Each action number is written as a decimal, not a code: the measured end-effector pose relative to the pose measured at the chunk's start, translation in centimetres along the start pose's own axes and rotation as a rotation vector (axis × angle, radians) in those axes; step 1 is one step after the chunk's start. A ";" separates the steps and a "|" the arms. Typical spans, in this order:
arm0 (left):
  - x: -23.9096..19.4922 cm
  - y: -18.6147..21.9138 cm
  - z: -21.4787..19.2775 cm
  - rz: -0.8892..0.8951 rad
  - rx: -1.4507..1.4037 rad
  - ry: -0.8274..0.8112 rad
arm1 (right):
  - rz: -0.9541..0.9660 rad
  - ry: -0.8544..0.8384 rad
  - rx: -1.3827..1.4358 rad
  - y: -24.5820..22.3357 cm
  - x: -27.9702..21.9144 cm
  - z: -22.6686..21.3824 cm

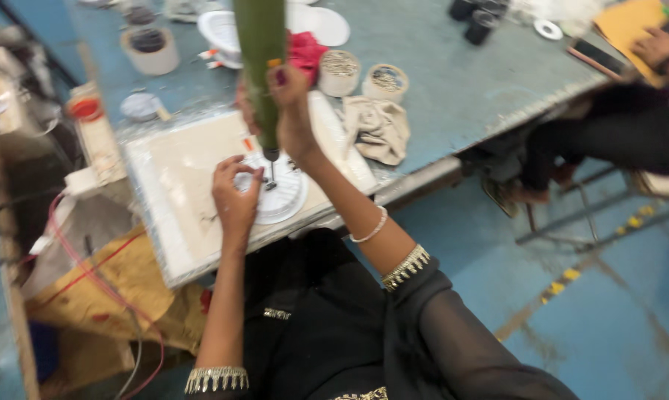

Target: The person uses a pneumatic screwdriver to fasten screws into the center of white circular LED light fixtures. They repeatedly pick up fixtures, align them, drive screws, and place the completed units aside.

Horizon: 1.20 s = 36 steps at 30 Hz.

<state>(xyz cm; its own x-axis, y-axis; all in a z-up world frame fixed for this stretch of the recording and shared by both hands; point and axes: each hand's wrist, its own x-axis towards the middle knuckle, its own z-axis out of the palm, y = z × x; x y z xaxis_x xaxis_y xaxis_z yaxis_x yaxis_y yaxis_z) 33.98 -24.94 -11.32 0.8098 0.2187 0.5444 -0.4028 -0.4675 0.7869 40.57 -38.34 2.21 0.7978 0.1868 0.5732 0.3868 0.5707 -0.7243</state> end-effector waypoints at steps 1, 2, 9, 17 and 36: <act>-0.1 0.0 -0.1 0.000 -0.023 0.012 | -0.022 0.032 0.020 -0.4 0.1 0.2; -0.1 0.0 -0.2 0.000 -0.046 0.024 | -0.045 0.065 0.039 -0.8 0.2 0.6; 0.1 0.7 -0.7 -0.064 -0.151 0.053 | -0.006 -0.089 0.018 -4.2 -1.2 2.6; 0.2 1.3 -0.9 -0.157 -0.098 0.068 | 0.041 -0.057 0.032 -3.5 -1.5 2.8; 0.2 1.8 -0.4 -0.160 -0.072 0.125 | 0.075 -0.056 0.075 -2.8 -1.8 2.0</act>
<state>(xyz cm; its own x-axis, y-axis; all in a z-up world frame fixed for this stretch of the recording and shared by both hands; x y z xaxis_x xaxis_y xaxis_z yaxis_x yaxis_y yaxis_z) 33.26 -25.38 -9.66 0.8086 0.3918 0.4390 -0.3062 -0.3568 0.8825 37.09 -38.67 4.03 0.7954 0.2739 0.5406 0.2900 0.6113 -0.7364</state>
